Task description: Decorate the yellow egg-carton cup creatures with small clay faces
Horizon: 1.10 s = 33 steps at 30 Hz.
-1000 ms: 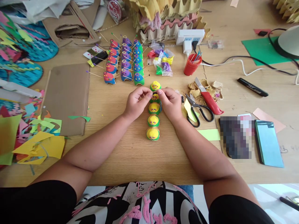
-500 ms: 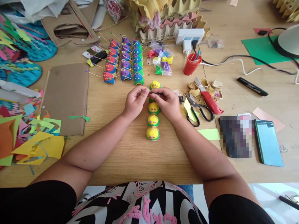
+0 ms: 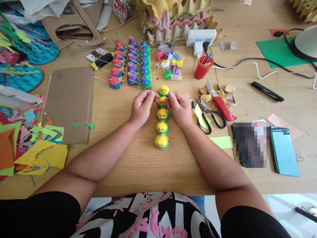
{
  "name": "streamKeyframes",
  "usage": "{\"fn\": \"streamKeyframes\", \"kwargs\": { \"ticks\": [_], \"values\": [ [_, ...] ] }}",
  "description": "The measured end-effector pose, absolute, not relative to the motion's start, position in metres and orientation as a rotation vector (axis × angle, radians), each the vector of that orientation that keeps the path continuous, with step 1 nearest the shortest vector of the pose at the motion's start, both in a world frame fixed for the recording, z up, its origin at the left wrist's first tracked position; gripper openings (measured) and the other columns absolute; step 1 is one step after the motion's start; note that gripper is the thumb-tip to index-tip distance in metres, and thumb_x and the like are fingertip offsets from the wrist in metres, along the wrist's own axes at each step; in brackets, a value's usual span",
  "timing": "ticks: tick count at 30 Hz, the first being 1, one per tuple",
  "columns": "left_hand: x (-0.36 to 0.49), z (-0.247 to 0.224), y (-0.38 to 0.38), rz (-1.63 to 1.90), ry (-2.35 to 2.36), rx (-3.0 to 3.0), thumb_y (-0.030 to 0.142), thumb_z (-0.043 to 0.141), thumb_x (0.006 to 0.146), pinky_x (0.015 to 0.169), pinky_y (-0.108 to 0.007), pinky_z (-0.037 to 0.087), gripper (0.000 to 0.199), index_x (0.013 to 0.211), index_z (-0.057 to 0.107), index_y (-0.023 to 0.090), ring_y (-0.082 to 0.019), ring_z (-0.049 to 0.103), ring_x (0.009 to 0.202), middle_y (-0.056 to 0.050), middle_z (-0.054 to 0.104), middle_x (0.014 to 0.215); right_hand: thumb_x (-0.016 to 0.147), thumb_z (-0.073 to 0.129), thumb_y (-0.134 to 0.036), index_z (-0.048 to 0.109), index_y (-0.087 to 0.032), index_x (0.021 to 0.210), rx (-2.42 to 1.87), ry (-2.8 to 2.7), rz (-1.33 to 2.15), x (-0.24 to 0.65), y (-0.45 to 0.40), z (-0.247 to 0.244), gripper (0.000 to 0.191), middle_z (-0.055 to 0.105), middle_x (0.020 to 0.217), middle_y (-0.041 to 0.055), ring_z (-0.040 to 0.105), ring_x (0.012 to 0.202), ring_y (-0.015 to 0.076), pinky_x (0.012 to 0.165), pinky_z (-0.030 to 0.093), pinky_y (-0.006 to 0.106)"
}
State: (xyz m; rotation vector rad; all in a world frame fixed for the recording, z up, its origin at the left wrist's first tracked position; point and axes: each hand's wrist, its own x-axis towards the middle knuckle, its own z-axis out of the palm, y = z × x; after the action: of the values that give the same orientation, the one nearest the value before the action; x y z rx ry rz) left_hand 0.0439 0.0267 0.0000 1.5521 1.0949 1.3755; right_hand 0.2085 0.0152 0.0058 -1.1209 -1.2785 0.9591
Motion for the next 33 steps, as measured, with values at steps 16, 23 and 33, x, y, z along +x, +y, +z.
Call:
{"fn": "streamKeyframes", "kwargs": {
  "ticks": [16, 23, 33],
  "values": [
    [0.0435, 0.0004, 0.0272, 1.387, 1.084, 1.546, 0.075, 0.055, 0.098, 0.080, -0.029, 0.055, 0.056, 0.086, 0.072, 0.022, -0.015, 0.068, 0.081, -0.002, 0.072, 0.081, 0.085, 0.072, -0.077, 0.064, -0.026, 0.099, -1.022, -1.265, 1.036, 0.2077, 0.0207, -0.0003, 0.054, 0.065, 0.078, -0.0019, 0.060, 0.066, 0.0126, 0.063, 0.053, 0.028],
    [0.0435, 0.0004, 0.0269, 1.390, 1.066, 1.539, 0.073, 0.056, 0.099, 0.080, -0.029, 0.055, 0.055, 0.087, 0.072, 0.022, -0.015, 0.068, 0.080, -0.002, 0.072, 0.081, 0.090, 0.057, -0.084, 0.064, -0.024, 0.087, -1.097, -1.321, 0.867, 0.2093, 0.0228, 0.0000, 0.061, 0.059, 0.076, 0.0003, 0.057, 0.073, 0.0142, 0.066, 0.051, 0.028],
    [0.0433, -0.0004, 0.0271, 1.366, 1.083, 1.550, 0.075, 0.055, 0.099, 0.080, -0.029, 0.055, 0.056, 0.089, 0.073, 0.022, -0.015, 0.069, 0.081, -0.002, 0.072, 0.082, 0.088, 0.059, -0.086, 0.063, -0.023, 0.075, -1.119, -1.305, 0.956, 0.2085, 0.0188, 0.0002, 0.064, 0.049, 0.062, -0.0030, 0.048, 0.059, 0.0114, 0.056, 0.043, 0.027]
  ]
}}
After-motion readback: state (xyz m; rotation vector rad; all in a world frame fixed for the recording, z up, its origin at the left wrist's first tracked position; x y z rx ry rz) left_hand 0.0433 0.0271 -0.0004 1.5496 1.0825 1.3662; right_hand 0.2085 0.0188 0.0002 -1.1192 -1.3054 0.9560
